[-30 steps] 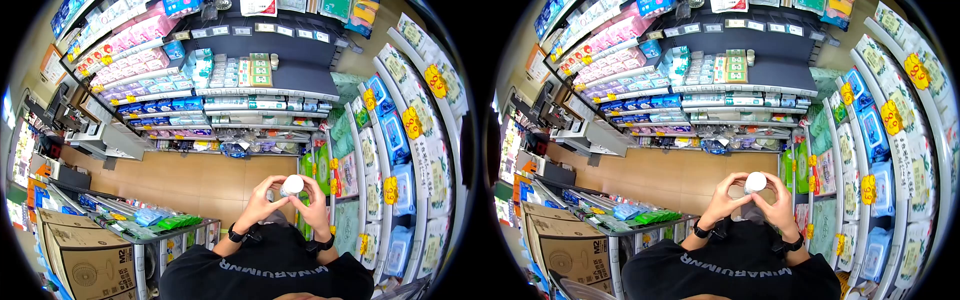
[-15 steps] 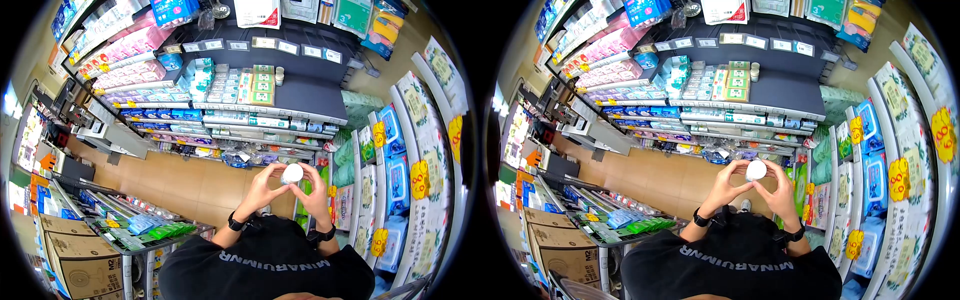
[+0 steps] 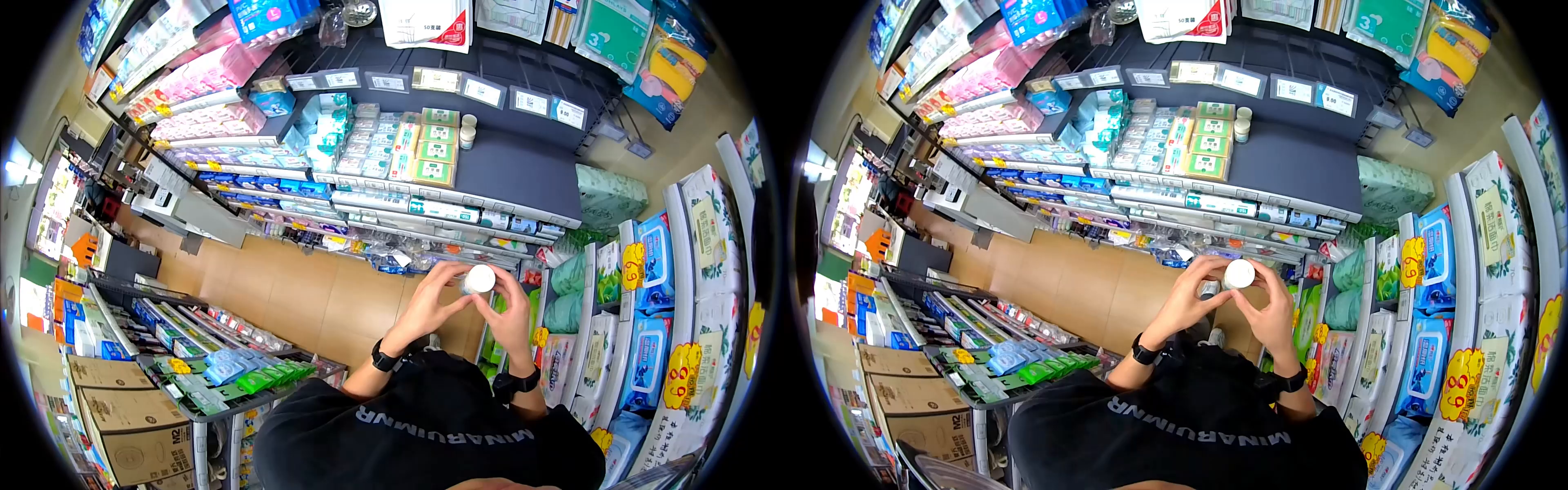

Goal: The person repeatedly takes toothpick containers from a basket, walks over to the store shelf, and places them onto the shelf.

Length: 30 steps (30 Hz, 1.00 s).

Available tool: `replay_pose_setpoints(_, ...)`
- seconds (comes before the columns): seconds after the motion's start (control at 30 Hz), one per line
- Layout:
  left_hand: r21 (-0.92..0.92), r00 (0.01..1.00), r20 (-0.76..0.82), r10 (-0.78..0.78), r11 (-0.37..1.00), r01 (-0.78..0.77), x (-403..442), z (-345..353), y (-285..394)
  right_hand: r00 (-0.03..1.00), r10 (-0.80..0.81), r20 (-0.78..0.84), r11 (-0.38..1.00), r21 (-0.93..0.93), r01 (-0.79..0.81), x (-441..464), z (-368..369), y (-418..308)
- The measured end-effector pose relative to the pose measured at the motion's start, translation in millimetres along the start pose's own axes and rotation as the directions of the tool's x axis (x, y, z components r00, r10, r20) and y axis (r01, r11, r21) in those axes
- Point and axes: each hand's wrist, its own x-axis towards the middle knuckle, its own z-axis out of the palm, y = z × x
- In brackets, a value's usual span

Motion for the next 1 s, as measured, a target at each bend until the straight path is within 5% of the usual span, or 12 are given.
replay_pose_setpoints(0.2,0.092,0.998,0.044,-0.036,0.995,0.032,51.1,-9.9,-24.8,0.999,-0.029,-0.021,1.0,0.002,0.029,48.8,6.4,24.9)
replay_pose_setpoints(0.7,-0.015,0.995,0.028,-0.092,0.996,0.092,197.6,-44.6,-112.7,0.995,-0.049,-0.082,0.998,-0.032,0.047,215.3,46.5,118.1)
replay_pose_setpoints(1.0,-0.016,0.966,0.107,-0.237,0.971,0.24,225.5,-66.7,-143.1,0.984,-0.066,-0.168,0.973,-0.229,0.026,293.9,73.0,205.6)
